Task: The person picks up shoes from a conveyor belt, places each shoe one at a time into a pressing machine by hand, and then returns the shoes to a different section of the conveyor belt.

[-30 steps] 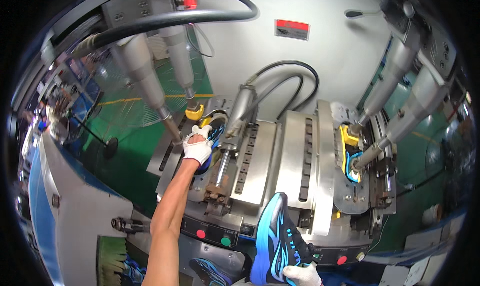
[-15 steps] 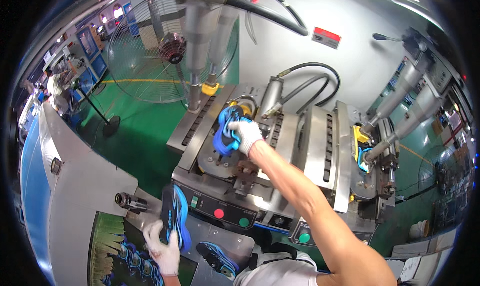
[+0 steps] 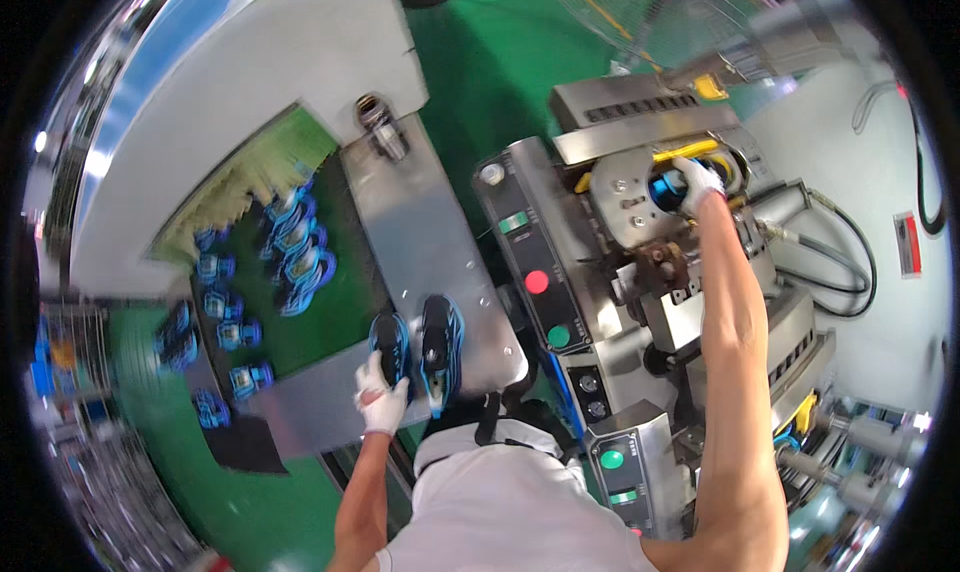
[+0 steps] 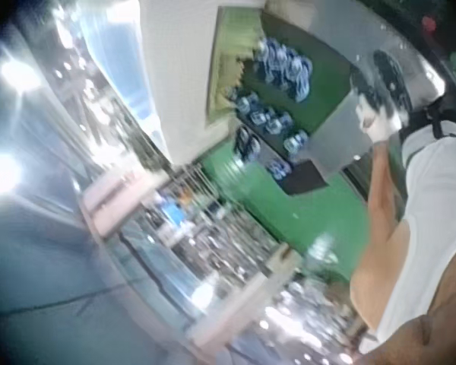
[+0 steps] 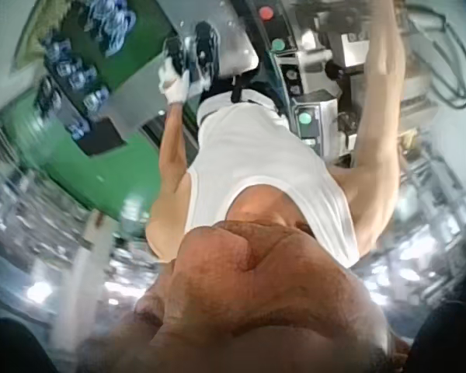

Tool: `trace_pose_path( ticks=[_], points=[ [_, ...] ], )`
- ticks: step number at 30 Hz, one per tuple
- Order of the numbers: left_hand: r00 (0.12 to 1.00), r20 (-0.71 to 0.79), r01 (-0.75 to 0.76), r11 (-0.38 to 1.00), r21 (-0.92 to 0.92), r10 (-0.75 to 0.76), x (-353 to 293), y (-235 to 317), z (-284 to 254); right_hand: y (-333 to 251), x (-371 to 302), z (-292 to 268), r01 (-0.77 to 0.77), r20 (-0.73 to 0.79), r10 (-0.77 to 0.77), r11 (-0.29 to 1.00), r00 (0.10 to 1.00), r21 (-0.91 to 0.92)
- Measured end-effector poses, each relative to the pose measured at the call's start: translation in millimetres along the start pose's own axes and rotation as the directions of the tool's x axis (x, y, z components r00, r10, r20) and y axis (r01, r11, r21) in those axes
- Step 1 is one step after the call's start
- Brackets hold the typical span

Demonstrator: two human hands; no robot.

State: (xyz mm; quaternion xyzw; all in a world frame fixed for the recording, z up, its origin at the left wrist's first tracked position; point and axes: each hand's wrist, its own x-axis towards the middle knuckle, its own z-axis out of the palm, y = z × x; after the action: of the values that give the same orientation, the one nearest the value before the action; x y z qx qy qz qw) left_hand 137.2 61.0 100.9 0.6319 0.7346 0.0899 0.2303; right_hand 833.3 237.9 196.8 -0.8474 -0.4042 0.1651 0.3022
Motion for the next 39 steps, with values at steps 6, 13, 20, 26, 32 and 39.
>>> trace_pose_path(
  ticks=[6, 13, 20, 26, 32, 39],
  points=[
    [0.997, -0.029, 0.054, 0.943, -0.328, -0.067, -28.0, -39.0, 33.1, -157.2, -267.1, 31.6, 0.293, -0.266, -0.220, 0.916, 0.938, 0.274],
    [0.992, 0.024, -0.100, 0.897, -0.432, 0.122, 17.5, -63.6, 35.1, -48.0, -387.6, 179.8, 0.323, 0.178, -0.329, 0.462, 0.927, -0.826],
    [0.953, 0.299, 0.212, 0.800, -0.561, -0.042, 66.1, -125.8, -41.1, -194.9, -484.3, 274.4, -0.111, 0.473, 0.270, 0.935, 0.839, -0.337],
    [0.952, 0.295, 0.234, 0.814, -0.532, -0.081, 100.2, -143.5, -95.1, -171.3, -506.2, 343.4, -0.356, 0.123, 0.351, 0.935, 0.928, 0.017],
    [0.809, 0.396, -0.201, 0.838, -0.507, 0.434, 74.6, -35.0, -70.5, -159.5, -589.9, 250.3, -0.469, 0.123, 0.627, 0.423, 0.769, 0.775],
    [0.090, 0.560, -0.551, 0.510, -0.661, 0.823, -91.2, 86.6, -41.3, -143.3, -797.4, 129.9, -0.439, -0.256, 0.917, 0.375, 0.307, 0.817]
  ],
)
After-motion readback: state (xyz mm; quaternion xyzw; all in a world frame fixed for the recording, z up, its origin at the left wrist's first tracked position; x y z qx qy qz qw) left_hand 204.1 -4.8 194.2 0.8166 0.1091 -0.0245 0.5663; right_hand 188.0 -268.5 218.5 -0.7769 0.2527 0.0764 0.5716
